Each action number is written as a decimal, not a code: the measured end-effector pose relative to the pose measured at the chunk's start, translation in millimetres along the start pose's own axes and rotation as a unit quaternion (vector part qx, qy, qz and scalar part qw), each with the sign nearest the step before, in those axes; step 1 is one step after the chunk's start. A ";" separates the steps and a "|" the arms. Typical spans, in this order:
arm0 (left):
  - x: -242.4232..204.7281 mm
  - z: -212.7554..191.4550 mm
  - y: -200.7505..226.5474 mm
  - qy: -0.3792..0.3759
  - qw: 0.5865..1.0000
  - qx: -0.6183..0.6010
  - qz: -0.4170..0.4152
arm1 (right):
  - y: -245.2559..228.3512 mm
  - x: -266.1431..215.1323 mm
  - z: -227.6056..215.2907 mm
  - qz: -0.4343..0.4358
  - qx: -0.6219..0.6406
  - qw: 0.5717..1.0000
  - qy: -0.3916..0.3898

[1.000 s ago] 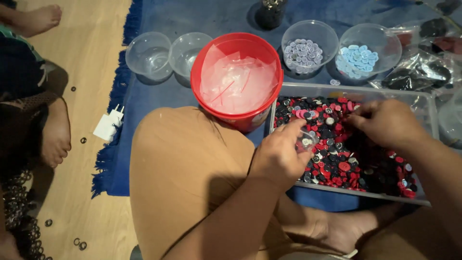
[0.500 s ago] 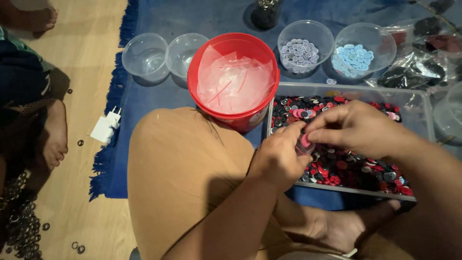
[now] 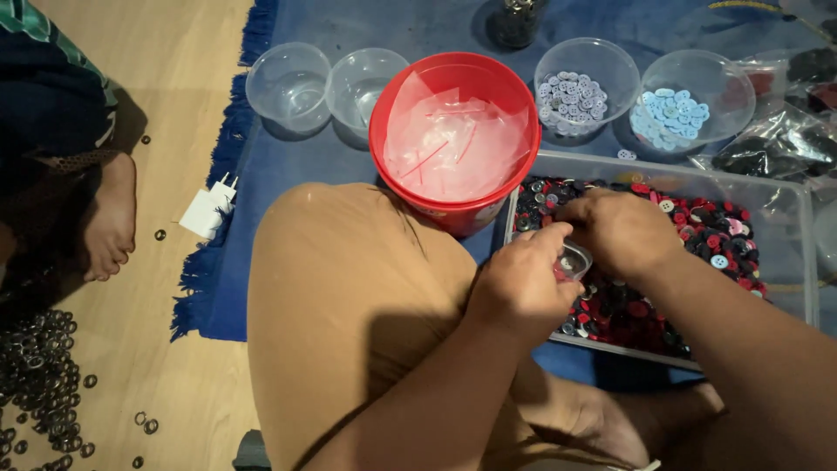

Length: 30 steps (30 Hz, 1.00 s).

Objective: Sorting and bagging small buttons of various colors from a large mixed container.

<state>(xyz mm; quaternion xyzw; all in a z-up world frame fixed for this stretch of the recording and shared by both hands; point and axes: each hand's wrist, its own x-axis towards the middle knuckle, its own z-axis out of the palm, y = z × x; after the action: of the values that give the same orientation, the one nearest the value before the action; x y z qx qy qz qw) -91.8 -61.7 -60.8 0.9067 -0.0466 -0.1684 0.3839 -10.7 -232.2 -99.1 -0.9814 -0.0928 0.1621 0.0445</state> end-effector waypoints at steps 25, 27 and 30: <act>-12.5 1.3 0.5 0.062 0.991 -0.033 0.112 | 17.7 -67.2 -53.4 0.059 0.623 0.775 -0.083; -13.3 -2.6 3.2 0.041 0.995 -0.042 0.083 | 32.7 -66.4 -45.2 0.109 0.712 0.684 -0.118; -12.6 2.0 -0.5 0.068 0.991 -0.036 0.110 | 34.4 -74.9 -47.6 0.153 0.719 0.670 -0.107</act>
<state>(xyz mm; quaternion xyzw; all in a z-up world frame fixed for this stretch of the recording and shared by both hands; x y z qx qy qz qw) -104.4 -59.9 -59.0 0.8908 -0.1139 -0.0650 0.4351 -59.1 -283.3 -35.1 -0.6224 0.1993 0.2869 0.7005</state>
